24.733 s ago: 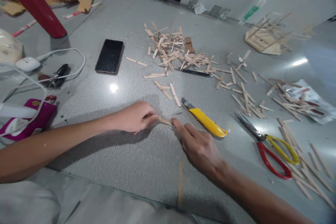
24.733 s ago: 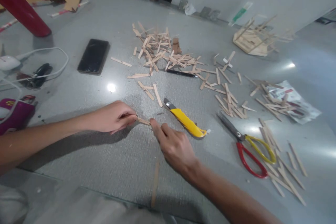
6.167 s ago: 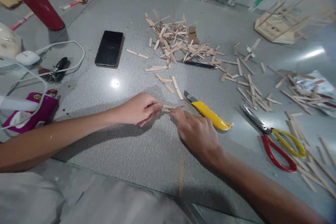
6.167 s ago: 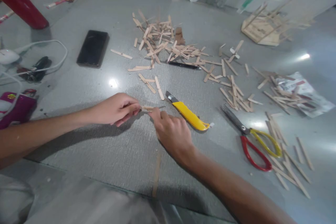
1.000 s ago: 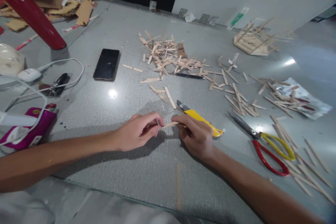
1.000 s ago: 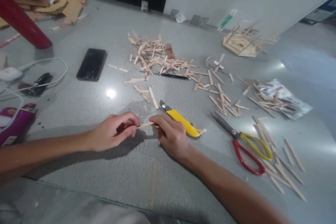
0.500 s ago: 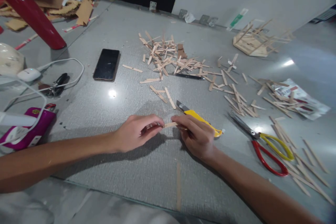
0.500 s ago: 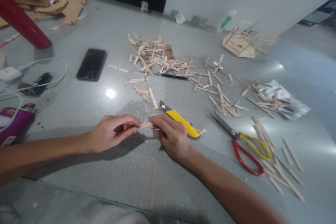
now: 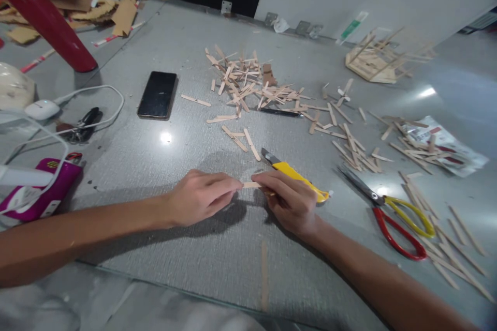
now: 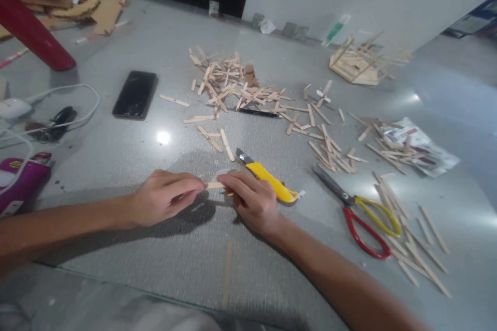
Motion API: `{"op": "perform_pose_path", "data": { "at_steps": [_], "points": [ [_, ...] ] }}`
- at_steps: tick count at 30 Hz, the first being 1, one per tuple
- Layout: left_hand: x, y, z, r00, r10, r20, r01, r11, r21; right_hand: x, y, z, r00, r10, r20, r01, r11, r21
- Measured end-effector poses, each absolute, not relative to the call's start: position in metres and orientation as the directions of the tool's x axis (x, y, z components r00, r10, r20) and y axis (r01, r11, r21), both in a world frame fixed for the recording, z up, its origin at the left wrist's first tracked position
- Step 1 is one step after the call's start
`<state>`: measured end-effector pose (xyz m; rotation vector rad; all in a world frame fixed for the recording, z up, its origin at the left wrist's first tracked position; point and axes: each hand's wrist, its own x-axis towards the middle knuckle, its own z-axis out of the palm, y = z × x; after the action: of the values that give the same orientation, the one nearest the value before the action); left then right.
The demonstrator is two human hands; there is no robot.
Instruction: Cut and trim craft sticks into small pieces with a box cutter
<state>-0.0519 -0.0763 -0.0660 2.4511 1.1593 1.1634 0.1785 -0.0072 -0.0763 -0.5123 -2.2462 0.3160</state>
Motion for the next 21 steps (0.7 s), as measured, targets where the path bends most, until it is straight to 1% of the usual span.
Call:
{"op": "perform_pose_path", "data": {
  "at_steps": [3, 8, 12, 14, 16, 18, 19, 21],
  "points": [
    [-0.052, -0.077, -0.066, 0.366, 0.751, 0.55, 0.583, -0.645, 0.494, 0.179, -0.008, -0.075, -0.612, 0.456, 0.646, 0.254, 0.887, -0.385],
    [-0.052, -0.079, -0.064, 0.334, 0.825, 0.456, 0.57, -0.562, 0.599, 0.178, -0.008, -0.07, -0.616, 0.466, 0.635, 0.279, 0.883, -0.377],
    [-0.052, -0.079, -0.061, 0.309, 0.841, 0.445, 0.57, -0.538, 0.621, 0.176, -0.009, -0.072, -0.575, 0.498, 0.649, 0.317, 0.867, -0.385],
    [-0.052, -0.078, -0.059, 0.284, 0.871, 0.4, 0.567, -0.489, 0.663, 0.175, -0.01, -0.074, -0.545, 0.525, 0.654, 0.348, 0.851, -0.393],
    [-0.052, -0.076, -0.057, 0.252, 0.926, 0.282, 0.53, -0.376, 0.76, 0.173, -0.011, -0.076, -0.519, 0.567, 0.639, 0.405, 0.822, -0.4],
    [-0.052, -0.072, -0.054, 0.23, 0.968, 0.099, 0.459, -0.198, 0.866, 0.172, -0.011, -0.076, -0.524, 0.599, 0.605, 0.457, 0.797, -0.393],
    [-0.052, -0.071, -0.053, 0.228, 0.974, 0.005, 0.423, -0.104, 0.9, 0.172, -0.011, -0.076, -0.543, 0.594, 0.593, 0.467, 0.801, -0.375],
    [-0.053, -0.067, -0.051, 0.229, 0.963, -0.142, 0.373, 0.047, 0.926, 0.172, -0.012, -0.076, -0.62, 0.533, 0.575, 0.45, 0.842, -0.296]
  ]
}}
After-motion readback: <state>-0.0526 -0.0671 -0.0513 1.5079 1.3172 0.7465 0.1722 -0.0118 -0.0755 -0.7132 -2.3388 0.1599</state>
